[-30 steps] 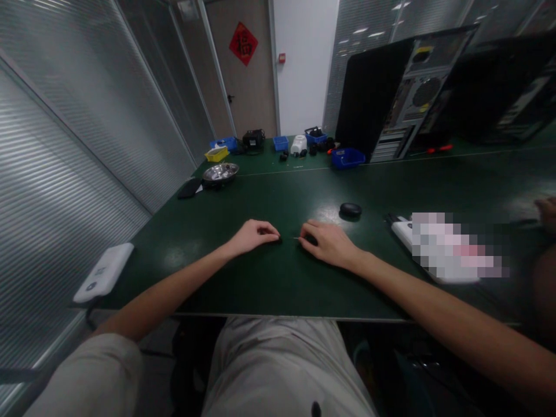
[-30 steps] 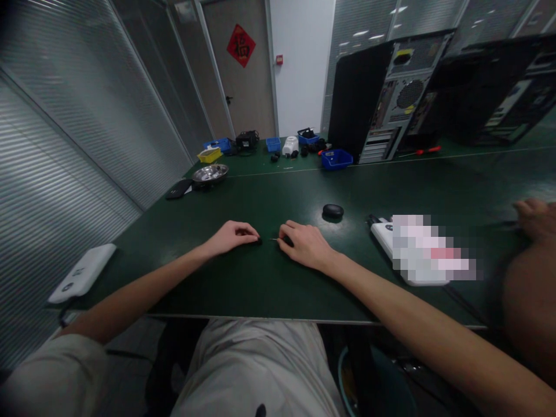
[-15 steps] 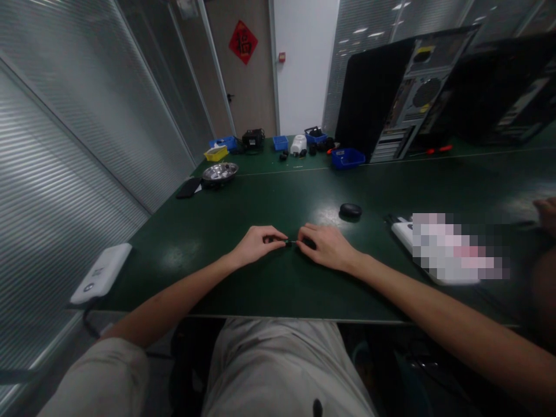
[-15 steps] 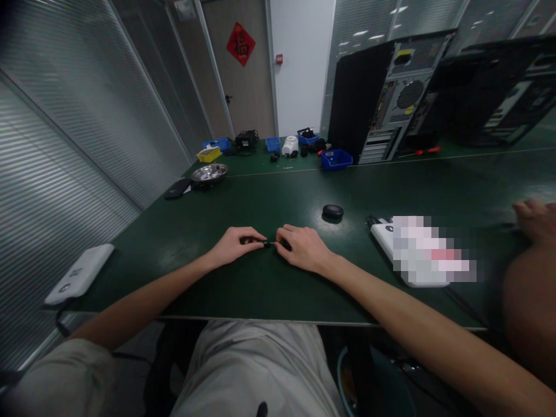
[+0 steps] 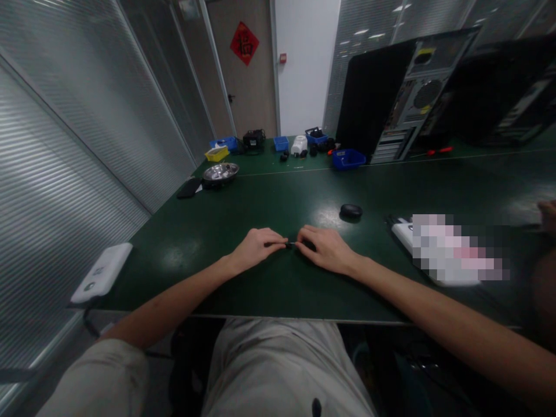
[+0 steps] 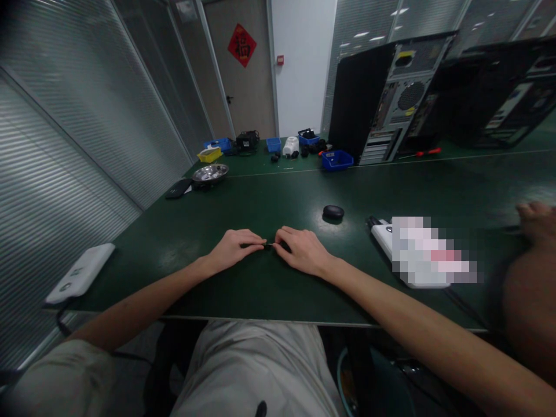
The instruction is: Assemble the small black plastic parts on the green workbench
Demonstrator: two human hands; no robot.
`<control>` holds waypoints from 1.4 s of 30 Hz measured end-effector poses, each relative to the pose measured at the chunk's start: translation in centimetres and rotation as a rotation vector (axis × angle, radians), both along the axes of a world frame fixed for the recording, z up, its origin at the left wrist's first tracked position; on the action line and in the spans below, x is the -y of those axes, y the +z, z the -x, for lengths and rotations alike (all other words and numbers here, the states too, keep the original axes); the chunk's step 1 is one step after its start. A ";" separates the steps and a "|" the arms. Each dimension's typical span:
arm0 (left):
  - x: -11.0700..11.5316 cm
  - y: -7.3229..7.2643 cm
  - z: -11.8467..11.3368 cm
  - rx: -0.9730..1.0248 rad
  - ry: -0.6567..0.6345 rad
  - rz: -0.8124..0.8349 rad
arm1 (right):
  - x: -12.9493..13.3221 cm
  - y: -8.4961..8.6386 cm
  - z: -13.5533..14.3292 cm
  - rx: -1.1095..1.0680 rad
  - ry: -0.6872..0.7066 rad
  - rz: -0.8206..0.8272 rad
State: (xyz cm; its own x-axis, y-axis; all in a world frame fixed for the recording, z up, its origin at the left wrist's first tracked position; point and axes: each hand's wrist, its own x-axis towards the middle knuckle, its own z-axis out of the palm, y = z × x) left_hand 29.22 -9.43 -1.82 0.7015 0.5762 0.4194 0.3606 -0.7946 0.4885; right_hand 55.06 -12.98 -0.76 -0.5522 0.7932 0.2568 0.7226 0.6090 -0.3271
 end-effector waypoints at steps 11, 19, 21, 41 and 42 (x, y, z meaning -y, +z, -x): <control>0.1 -0.4 -0.3 0.039 -0.024 0.063 | 0.3 0.3 0.5 0.035 0.019 -0.003; 0.2 -0.6 -0.2 0.052 -0.033 0.049 | 0.2 -0.3 0.7 0.036 0.019 -0.036; 0.2 -0.6 -0.2 0.065 -0.026 0.058 | 0.2 -0.4 0.6 0.024 0.024 -0.035; 0.2 -0.5 -0.6 0.185 0.006 0.303 | -0.2 -0.8 0.3 -0.019 0.036 -0.007; 0.2 -0.4 -0.6 0.188 0.010 0.306 | -0.2 -0.8 0.4 -0.023 0.034 -0.003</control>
State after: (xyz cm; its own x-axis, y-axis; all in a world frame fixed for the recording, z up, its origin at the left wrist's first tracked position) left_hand 29.85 -9.66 -2.26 0.6222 0.7016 0.3472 0.2493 -0.5980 0.7617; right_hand 54.71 -12.82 -1.56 -0.5727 0.7733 0.2720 0.6940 0.6340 -0.3412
